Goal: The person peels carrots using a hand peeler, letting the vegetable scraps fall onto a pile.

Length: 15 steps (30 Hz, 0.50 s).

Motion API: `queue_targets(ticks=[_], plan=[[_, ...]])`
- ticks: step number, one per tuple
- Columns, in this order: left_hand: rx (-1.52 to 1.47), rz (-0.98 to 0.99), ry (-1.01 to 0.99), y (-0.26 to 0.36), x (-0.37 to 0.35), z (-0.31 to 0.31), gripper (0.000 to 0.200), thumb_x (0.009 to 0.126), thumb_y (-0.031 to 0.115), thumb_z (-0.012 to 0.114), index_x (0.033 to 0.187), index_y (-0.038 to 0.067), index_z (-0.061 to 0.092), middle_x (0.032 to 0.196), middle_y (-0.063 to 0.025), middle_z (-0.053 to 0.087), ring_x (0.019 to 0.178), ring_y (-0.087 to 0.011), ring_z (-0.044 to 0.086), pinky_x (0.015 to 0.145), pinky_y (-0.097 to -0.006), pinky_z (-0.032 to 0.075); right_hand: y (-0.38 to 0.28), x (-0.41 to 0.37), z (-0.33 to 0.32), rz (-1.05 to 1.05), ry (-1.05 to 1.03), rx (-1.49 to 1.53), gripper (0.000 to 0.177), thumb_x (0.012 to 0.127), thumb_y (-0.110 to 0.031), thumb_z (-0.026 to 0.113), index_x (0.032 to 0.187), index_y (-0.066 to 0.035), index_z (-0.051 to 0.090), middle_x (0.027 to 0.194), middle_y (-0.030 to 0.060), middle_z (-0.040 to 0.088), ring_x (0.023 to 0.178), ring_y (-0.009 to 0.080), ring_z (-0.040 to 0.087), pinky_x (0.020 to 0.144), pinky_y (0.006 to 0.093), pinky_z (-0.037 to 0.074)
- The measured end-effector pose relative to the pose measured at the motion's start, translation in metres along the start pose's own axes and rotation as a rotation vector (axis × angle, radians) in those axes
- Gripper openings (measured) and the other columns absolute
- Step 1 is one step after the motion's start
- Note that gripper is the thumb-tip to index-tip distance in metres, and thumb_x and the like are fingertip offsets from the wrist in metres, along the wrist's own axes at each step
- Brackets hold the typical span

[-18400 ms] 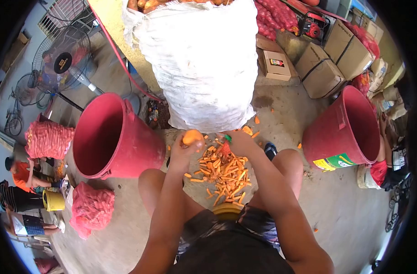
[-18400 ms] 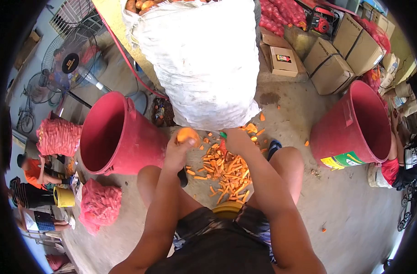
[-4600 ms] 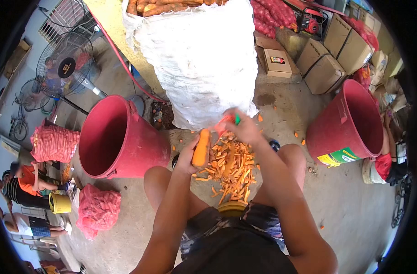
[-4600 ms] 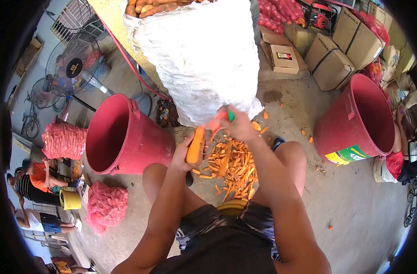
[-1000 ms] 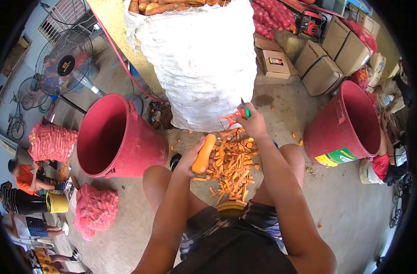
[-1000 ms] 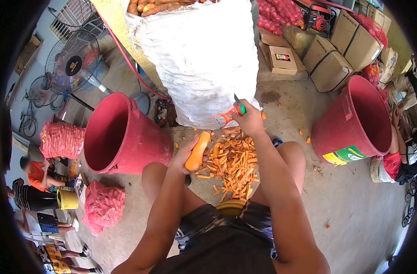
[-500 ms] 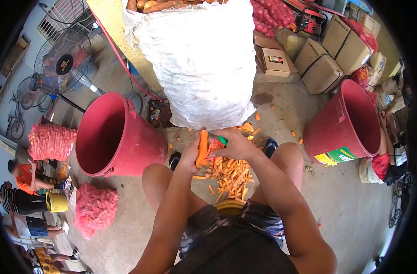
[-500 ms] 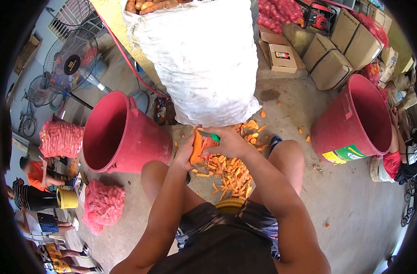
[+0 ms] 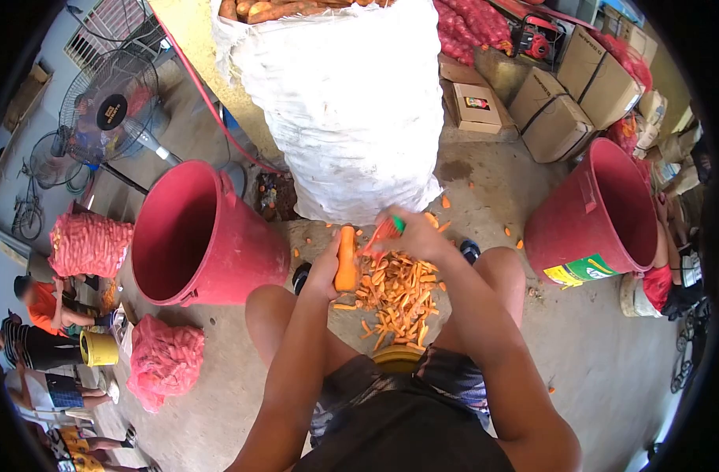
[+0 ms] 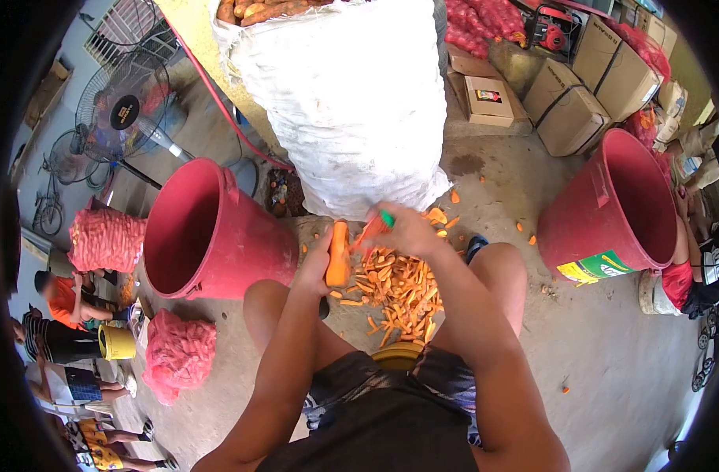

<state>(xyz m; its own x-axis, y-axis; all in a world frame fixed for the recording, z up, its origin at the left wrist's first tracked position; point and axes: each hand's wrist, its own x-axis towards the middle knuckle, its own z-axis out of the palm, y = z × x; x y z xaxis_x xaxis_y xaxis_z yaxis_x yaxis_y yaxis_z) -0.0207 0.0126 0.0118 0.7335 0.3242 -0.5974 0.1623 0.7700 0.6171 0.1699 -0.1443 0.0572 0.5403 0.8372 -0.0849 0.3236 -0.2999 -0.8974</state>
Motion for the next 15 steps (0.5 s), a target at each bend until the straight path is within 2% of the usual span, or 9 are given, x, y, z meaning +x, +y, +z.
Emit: queue_targets(ticks=[2,3,5,7,9,11,13,14,15], plan=[[-0.006,0.019,0.049,0.002,-0.007,0.023,0.049,0.109,0.056,0.048,0.127,0.012,0.061,0.093,-0.0061,0.068,0.069,-0.0168,0.068,0.057,-0.0325,0.057,-0.002,-0.015,0.02,-0.208,-0.188,0.067,0.052,0.081,-0.021,0.092,0.126,-0.01,0.068,0.11,0.0103,0.073,0.098,0.0146,0.07,0.085,0.0323,0.057],[-0.007,0.038,0.093,0.001,-0.01,0.031,0.049,0.109,0.056,0.048,0.127,0.012,0.061,0.092,-0.0062,0.068,0.069,-0.017,0.068,0.057,-0.0325,0.058,0.0,-0.015,0.02,-0.204,-0.187,0.07,0.052,0.081,-0.021,0.092,0.126,-0.01,0.068,0.11,0.0103,0.073,0.098,0.0146,0.07,0.085,0.0323,0.057],[0.071,0.004,0.044,-0.004,-0.005,0.016,0.048,0.11,0.055,0.047,0.127,0.012,0.06,0.095,-0.0073,0.069,0.07,-0.0173,0.069,0.058,-0.0323,0.058,0.008,-0.003,0.009,-0.268,-0.022,-0.067,0.064,0.077,-0.032,0.094,0.129,-0.009,0.066,0.107,0.0134,0.074,0.098,0.025,0.071,0.089,0.0377,0.056],[0.147,-0.025,-0.006,-0.008,-0.007,0.012,0.048,0.11,0.055,0.047,0.127,0.012,0.06,0.097,-0.0083,0.07,0.07,-0.0176,0.069,0.058,-0.032,0.059,0.03,0.021,-0.007,-0.154,0.086,-0.154,0.062,0.077,-0.031,0.094,0.128,-0.01,0.066,0.107,0.0136,0.074,0.097,0.0247,0.072,0.086,0.0388,0.057],[0.192,-0.054,-0.031,-0.006,-0.012,0.016,0.049,0.11,0.055,0.046,0.128,0.012,0.059,0.099,-0.0088,0.07,0.069,-0.0184,0.069,0.057,-0.0328,0.058,0.03,0.033,-0.026,0.016,0.241,0.002,0.06,0.077,-0.03,0.093,0.127,-0.009,0.066,0.107,0.0136,0.075,0.096,0.0245,0.073,0.084,0.0394,0.057],[0.136,-0.013,0.006,-0.003,-0.009,0.011,0.049,0.11,0.056,0.046,0.129,0.012,0.059,0.099,-0.0088,0.07,0.069,-0.0188,0.069,0.056,-0.0332,0.058,0.016,0.022,-0.023,0.102,0.204,-0.032,0.059,0.078,-0.029,0.093,0.125,-0.008,0.066,0.106,0.0132,0.074,0.097,0.0244,0.072,0.086,0.0381,0.057],[0.072,0.029,0.041,-0.002,-0.004,0.01,0.05,0.109,0.057,0.046,0.129,0.013,0.059,0.099,-0.0088,0.07,0.068,-0.0192,0.069,0.056,-0.0336,0.058,0.007,0.001,0.0,-0.086,0.004,-0.051,0.058,0.077,-0.028,0.094,0.125,-0.008,0.066,0.106,0.0134,0.074,0.097,0.0241,0.071,0.087,0.0368,0.056],[0.044,0.036,0.031,-0.001,-0.002,0.011,0.051,0.109,0.057,0.047,0.129,0.012,0.059,0.098,-0.0085,0.07,0.068,-0.0195,0.068,0.056,-0.0344,0.058,0.008,-0.002,0.011,-0.087,0.001,-0.052,0.058,0.077,-0.028,0.094,0.125,-0.008,0.066,0.106,0.0134,0.074,0.097,0.0241,0.071,0.087,0.0368,0.056],[0.019,0.038,0.022,-0.001,-0.002,0.013,0.051,0.109,0.058,0.048,0.129,0.012,0.059,0.097,-0.0082,0.069,0.068,-0.0197,0.068,0.056,-0.0352,0.058,0.008,-0.006,0.023,-0.349,0.045,-0.068,0.055,0.076,-0.027,0.095,0.121,-0.009,0.067,0.097,0.0091,0.073,0.087,0.0202,0.069,0.08,0.036,0.056]])
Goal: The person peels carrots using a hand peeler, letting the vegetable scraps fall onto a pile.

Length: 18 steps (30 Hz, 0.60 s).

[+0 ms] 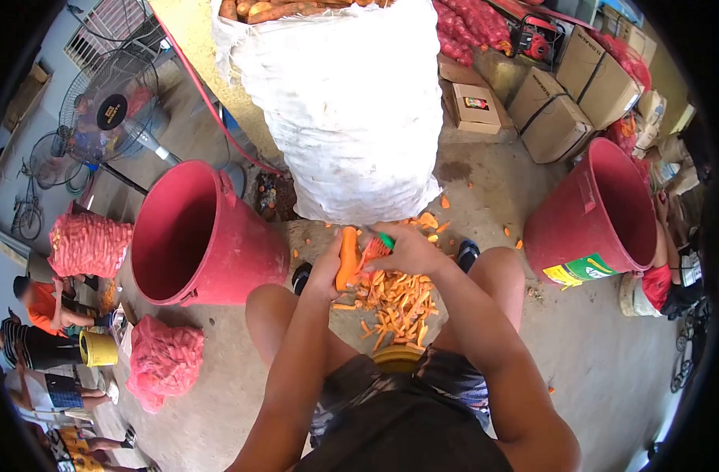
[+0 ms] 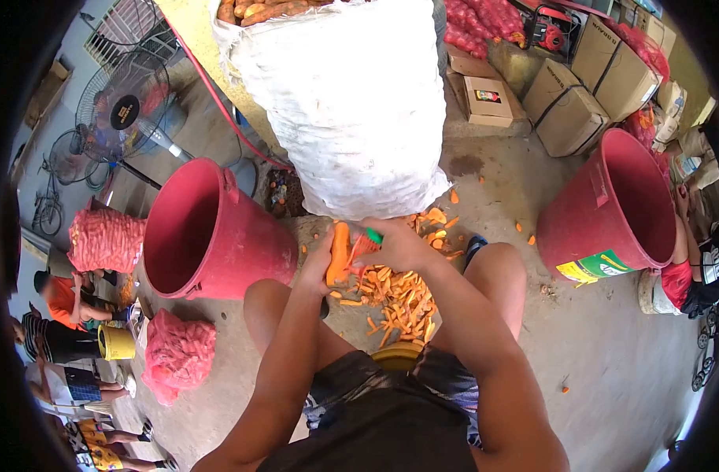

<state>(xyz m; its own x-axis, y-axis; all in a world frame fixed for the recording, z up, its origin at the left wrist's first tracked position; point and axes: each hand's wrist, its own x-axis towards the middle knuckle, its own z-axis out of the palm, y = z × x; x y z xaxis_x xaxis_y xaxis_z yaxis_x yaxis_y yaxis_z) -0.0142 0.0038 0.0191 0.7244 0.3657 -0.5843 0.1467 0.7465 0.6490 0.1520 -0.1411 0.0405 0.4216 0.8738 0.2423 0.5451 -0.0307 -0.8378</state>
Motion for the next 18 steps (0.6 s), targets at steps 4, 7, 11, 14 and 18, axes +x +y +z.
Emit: queue_targets(ticks=[4,7,11,14,18], plan=[[0.183,-0.011,0.0,-0.003,-0.008,0.004,0.052,0.108,0.057,0.048,0.129,0.011,0.059,0.1,-0.0081,0.069,0.069,-0.0194,0.069,0.058,-0.0355,0.059,-0.001,0.01,-0.028,0.26,0.016,0.06,0.052,0.076,-0.026,0.096,0.117,-0.009,0.068,0.091,0.0048,0.072,0.08,0.0164,0.067,0.074,0.0369,0.056],[0.164,-0.094,-0.047,-0.002,-0.007,0.001,0.05,0.11,0.056,0.047,0.126,0.01,0.061,0.093,-0.0082,0.068,0.07,-0.0204,0.069,0.055,-0.0361,0.059,0.023,0.023,-0.039,0.336,0.151,0.039,0.049,0.078,-0.024,0.092,0.119,-0.009,0.068,0.091,0.0107,0.072,0.081,0.0196,0.068,0.075,0.0375,0.056],[0.043,-0.018,0.018,0.0,-0.009,0.002,0.052,0.108,0.057,0.05,0.128,0.011,0.062,0.094,-0.0063,0.07,0.069,-0.0195,0.069,0.059,-0.0353,0.06,0.002,0.006,-0.018,0.141,0.043,0.089,0.049,0.078,-0.025,0.093,0.118,-0.009,0.069,0.094,0.007,0.073,0.086,0.0194,0.068,0.08,0.0358,0.056],[0.006,-0.012,-0.002,-0.002,-0.003,0.001,0.051,0.108,0.056,0.051,0.126,0.011,0.064,0.092,-0.0066,0.071,0.069,-0.0193,0.07,0.059,-0.0349,0.06,-0.001,-0.001,-0.004,-0.229,-0.066,-0.01,0.051,0.077,-0.028,0.095,0.118,-0.01,0.07,0.098,0.0068,0.074,0.091,0.0195,0.068,0.085,0.0349,0.055],[0.158,-0.105,0.02,-0.007,-0.004,0.002,0.051,0.109,0.056,0.05,0.126,0.01,0.066,0.09,-0.0064,0.071,0.069,-0.0187,0.07,0.058,-0.035,0.06,0.009,0.02,-0.046,0.448,0.04,0.065,0.052,0.079,-0.027,0.092,0.121,-0.007,0.067,0.098,0.013,0.076,0.088,0.0268,0.073,0.082,0.0394,0.058]])
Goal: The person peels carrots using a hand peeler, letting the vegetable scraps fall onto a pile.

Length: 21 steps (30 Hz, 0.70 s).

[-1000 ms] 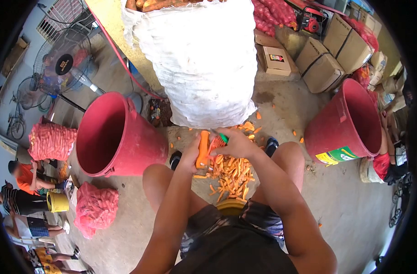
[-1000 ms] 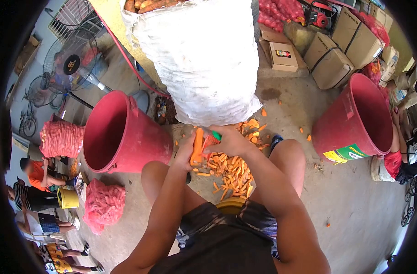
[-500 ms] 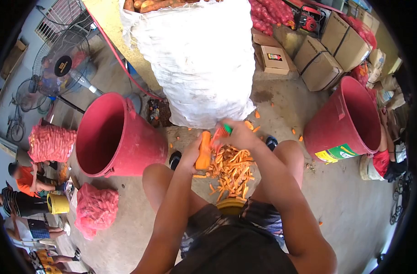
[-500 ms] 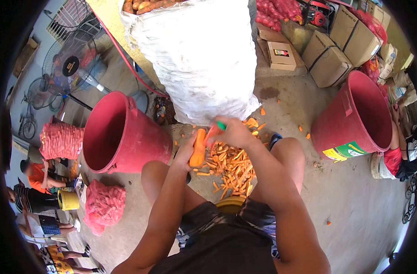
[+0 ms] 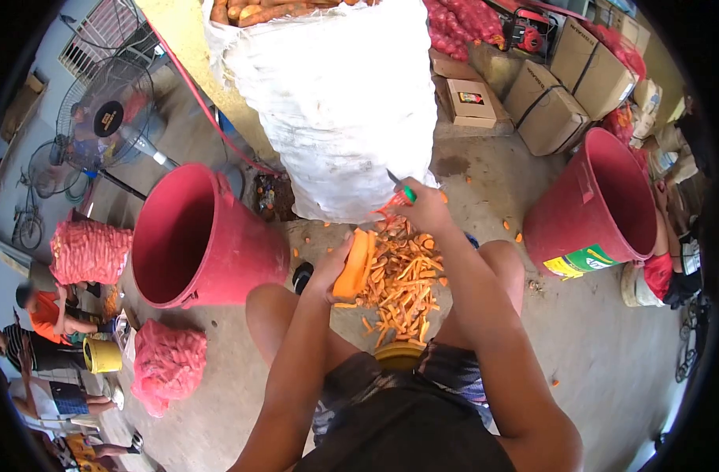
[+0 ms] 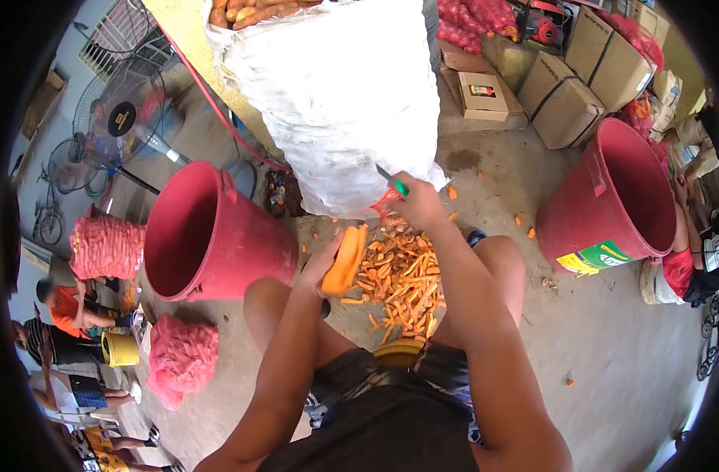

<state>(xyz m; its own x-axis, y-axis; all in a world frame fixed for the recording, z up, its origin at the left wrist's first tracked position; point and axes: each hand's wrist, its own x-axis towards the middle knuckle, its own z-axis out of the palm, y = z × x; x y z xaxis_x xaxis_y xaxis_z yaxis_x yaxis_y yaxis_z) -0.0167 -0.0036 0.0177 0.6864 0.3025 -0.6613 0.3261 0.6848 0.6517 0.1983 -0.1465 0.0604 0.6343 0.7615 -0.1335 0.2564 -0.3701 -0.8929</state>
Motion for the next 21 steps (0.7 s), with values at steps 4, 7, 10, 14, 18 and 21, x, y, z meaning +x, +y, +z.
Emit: queue_targets(ticks=[4,7,10,14,18,21], plan=[[0.003,-0.001,-0.165,0.003,-0.003,-0.013,0.058,0.109,0.059,0.045,0.126,0.008,0.065,0.097,-0.0089,0.07,0.076,-0.0215,0.071,0.061,-0.0368,0.062,0.011,0.006,-0.002,-0.01,0.108,-0.222,0.046,0.084,-0.028,0.087,0.122,-0.012,0.066,0.094,0.0178,0.074,0.089,0.0343,0.074,0.08,0.0442,0.058],[0.152,-0.04,0.079,-0.003,0.0,-0.001,0.058,0.11,0.059,0.043,0.125,0.006,0.062,0.104,-0.0125,0.071,0.089,-0.0239,0.073,0.065,-0.0396,0.062,0.021,0.0,0.009,-0.077,-0.009,-0.493,0.042,0.089,-0.031,0.078,0.127,-0.018,0.064,0.099,0.0204,0.074,0.099,0.0418,0.072,0.087,0.0518,0.056],[-0.323,0.323,-0.246,-0.001,-0.001,0.0,0.064,0.109,0.063,0.038,0.126,0.006,0.062,0.111,-0.0144,0.071,0.097,-0.0245,0.072,0.067,-0.0422,0.062,0.016,-0.009,0.009,-0.025,-0.06,-0.53,0.037,0.088,-0.019,0.072,0.124,-0.015,0.065,0.106,0.0219,0.074,0.103,0.0422,0.071,0.087,0.0525,0.056],[-0.001,0.048,-0.332,0.01,-0.005,-0.012,0.069,0.107,0.068,0.039,0.13,0.007,0.061,0.106,-0.0107,0.072,0.082,-0.0251,0.071,0.076,-0.0414,0.06,0.019,-0.009,0.02,-0.12,-0.101,-0.531,0.036,0.09,-0.017,0.068,0.126,-0.014,0.066,0.109,0.0226,0.073,0.108,0.0421,0.069,0.09,0.0524,0.055],[0.143,0.236,-0.184,-0.006,0.001,-0.002,0.051,0.105,0.051,0.061,0.125,0.003,0.063,0.104,-0.0112,0.073,0.074,-0.0178,0.07,0.065,-0.0369,0.06,-0.004,-0.024,0.026,-0.147,-0.239,-0.408,0.035,0.091,-0.016,0.065,0.125,-0.008,0.066,0.111,0.0235,0.072,0.11,0.0423,0.068,0.094,0.051,0.053],[0.334,0.441,-0.037,-0.01,0.005,0.003,0.037,0.099,0.031,0.076,0.117,0.001,0.066,0.1,-0.009,0.073,0.078,-0.0161,0.069,0.069,-0.0342,0.057,-0.001,-0.027,0.036,-0.172,-0.281,-0.438,0.036,0.094,-0.022,0.066,0.127,-0.007,0.066,0.116,0.023,0.072,0.112,0.0418,0.067,0.097,0.0495,0.053]])
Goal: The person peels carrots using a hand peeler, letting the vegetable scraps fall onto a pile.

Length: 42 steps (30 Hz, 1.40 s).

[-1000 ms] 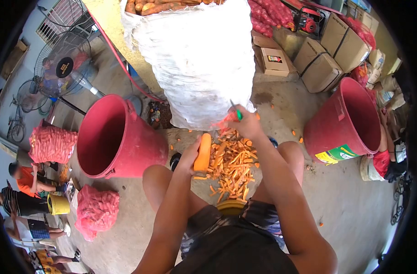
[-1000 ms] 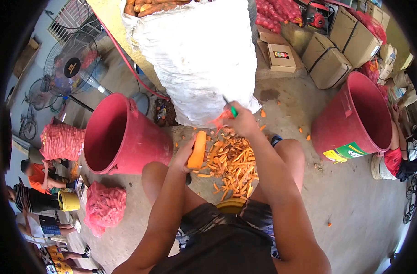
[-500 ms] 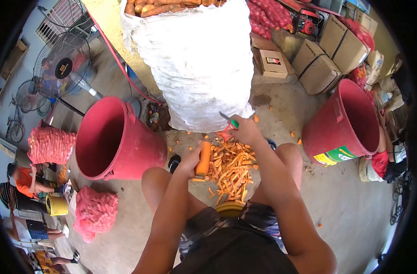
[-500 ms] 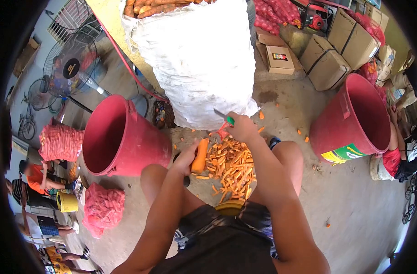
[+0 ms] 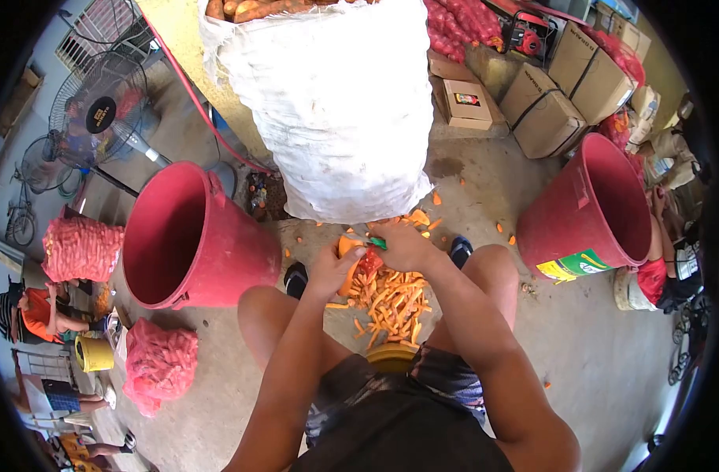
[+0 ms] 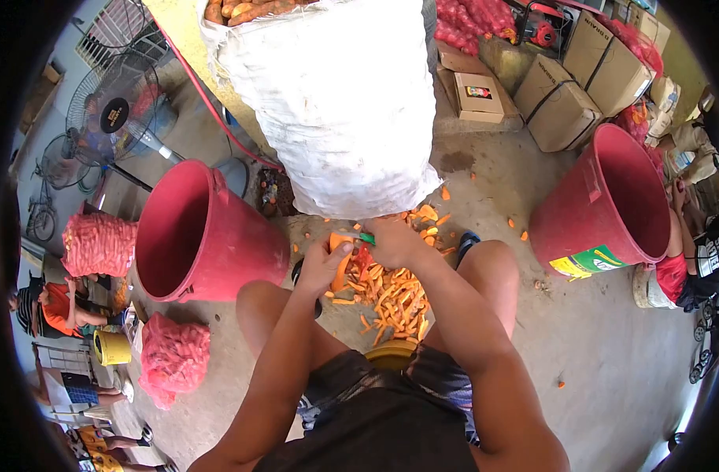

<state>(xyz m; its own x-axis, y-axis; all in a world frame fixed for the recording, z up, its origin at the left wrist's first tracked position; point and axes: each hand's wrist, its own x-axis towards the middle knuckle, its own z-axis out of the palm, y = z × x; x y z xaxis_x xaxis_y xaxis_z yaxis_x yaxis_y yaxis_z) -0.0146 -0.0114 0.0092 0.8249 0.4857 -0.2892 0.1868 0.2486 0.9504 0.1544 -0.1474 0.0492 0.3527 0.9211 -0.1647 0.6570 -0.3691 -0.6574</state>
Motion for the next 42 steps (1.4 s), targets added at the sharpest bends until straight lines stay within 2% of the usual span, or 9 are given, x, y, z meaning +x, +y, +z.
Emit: queue_targets(ticks=[4,7,11,15,20,24,27,39,42], plan=[[0.298,0.266,0.117,-0.002,0.005,-0.002,0.032,0.096,0.022,0.079,0.114,-0.001,0.068,0.099,-0.006,0.072,0.078,-0.0103,0.065,0.072,-0.0291,0.053,-0.014,-0.004,0.002,0.019,-0.052,-0.046,0.034,0.094,-0.021,0.066,0.124,-0.005,0.066,0.112,0.0246,0.072,0.108,0.0435,0.068,0.095,0.0518,0.053],[0.486,0.14,0.077,-0.002,0.007,-0.011,0.033,0.091,0.02,0.083,0.112,-0.001,0.068,0.099,-0.0055,0.073,0.082,-0.0097,0.065,0.074,-0.0291,0.054,-0.015,-0.003,0.004,0.001,0.001,-0.066,0.033,0.093,-0.02,0.065,0.12,-0.003,0.068,0.109,0.0254,0.072,0.105,0.0442,0.069,0.094,0.053,0.054],[0.346,0.09,0.057,0.013,-0.006,-0.009,0.044,0.082,0.022,0.092,0.113,0.001,0.07,0.101,-0.0045,0.074,0.087,-0.0108,0.066,0.078,-0.0296,0.054,0.004,0.01,0.009,0.031,-0.003,-0.187,0.027,0.087,-0.011,0.062,0.11,0.0,0.071,0.102,0.0249,0.074,0.099,0.0416,0.072,0.088,0.0513,0.056],[0.115,0.388,-0.169,0.039,-0.035,-0.011,0.058,0.068,0.01,0.1,0.116,0.003,0.069,0.101,-0.0022,0.073,0.092,-0.0097,0.066,0.081,-0.0284,0.055,0.068,0.027,0.011,0.209,-0.188,-0.341,0.029,0.087,-0.012,0.063,0.113,-0.002,0.074,0.105,0.0233,0.075,0.1,0.0401,0.073,0.089,0.0495,0.058],[0.464,0.662,0.103,0.085,-0.039,-0.057,0.058,0.074,0.007,0.096,0.125,0.002,0.068,0.11,-0.0053,0.073,0.103,-0.0135,0.067,0.094,-0.0307,0.055,0.048,0.012,-0.028,0.278,-0.162,-0.333,0.032,0.091,-0.014,0.063,0.121,-0.01,0.074,0.112,0.0203,0.075,0.108,0.038,0.072,0.094,0.0476,0.057],[0.869,0.584,0.482,0.152,-0.041,-0.162,0.039,0.082,0.016,0.09,0.114,0.006,0.07,0.106,-0.0097,0.075,0.097,-0.0188,0.071,0.091,-0.0331,0.056,0.025,-0.002,-0.083,0.187,-0.141,-0.366,0.039,0.089,-0.008,0.06,0.127,-0.011,0.07,0.118,0.0219,0.073,0.112,0.0391,0.07,0.095,0.0496,0.056],[1.351,0.452,0.61,0.199,-0.04,-0.222,0.033,0.08,0.018,0.086,0.106,0.004,0.072,0.105,-0.0184,0.073,0.099,-0.0391,0.071,0.089,-0.044,0.056,0.024,-0.008,-0.099,0.163,-0.094,-0.393,0.04,0.088,-0.007,0.059,0.126,-0.011,0.07,0.117,0.0215,0.073,0.112,0.0391,0.07,0.094,0.0505,0.056],[1.262,1.122,0.61,0.419,0.148,-0.067,0.026,0.098,0.021,0.065,0.119,0.01,0.077,0.113,-0.0202,0.075,0.112,-0.0372,0.069,0.098,-0.0459,0.054,0.058,0.016,-0.068,0.132,-0.272,-0.275,0.046,0.09,-0.008,0.057,0.136,-0.011,0.065,0.121,0.0212,0.073,0.114,0.0393,0.069,0.096,0.0497,0.055],[1.579,0.695,0.702,0.444,0.191,-0.07,0.03,0.098,0.022,0.063,0.123,0.012,0.075,0.112,-0.0197,0.075,0.113,-0.0361,0.069,0.098,-0.0478,0.055,0.077,0.023,-0.064,0.087,-0.152,-0.229,0.033,0.091,-0.014,0.062,0.123,-0.011,0.068,0.111,0.0199,0.073,0.105,0.0406,0.069,0.087,0.0517,0.054]])
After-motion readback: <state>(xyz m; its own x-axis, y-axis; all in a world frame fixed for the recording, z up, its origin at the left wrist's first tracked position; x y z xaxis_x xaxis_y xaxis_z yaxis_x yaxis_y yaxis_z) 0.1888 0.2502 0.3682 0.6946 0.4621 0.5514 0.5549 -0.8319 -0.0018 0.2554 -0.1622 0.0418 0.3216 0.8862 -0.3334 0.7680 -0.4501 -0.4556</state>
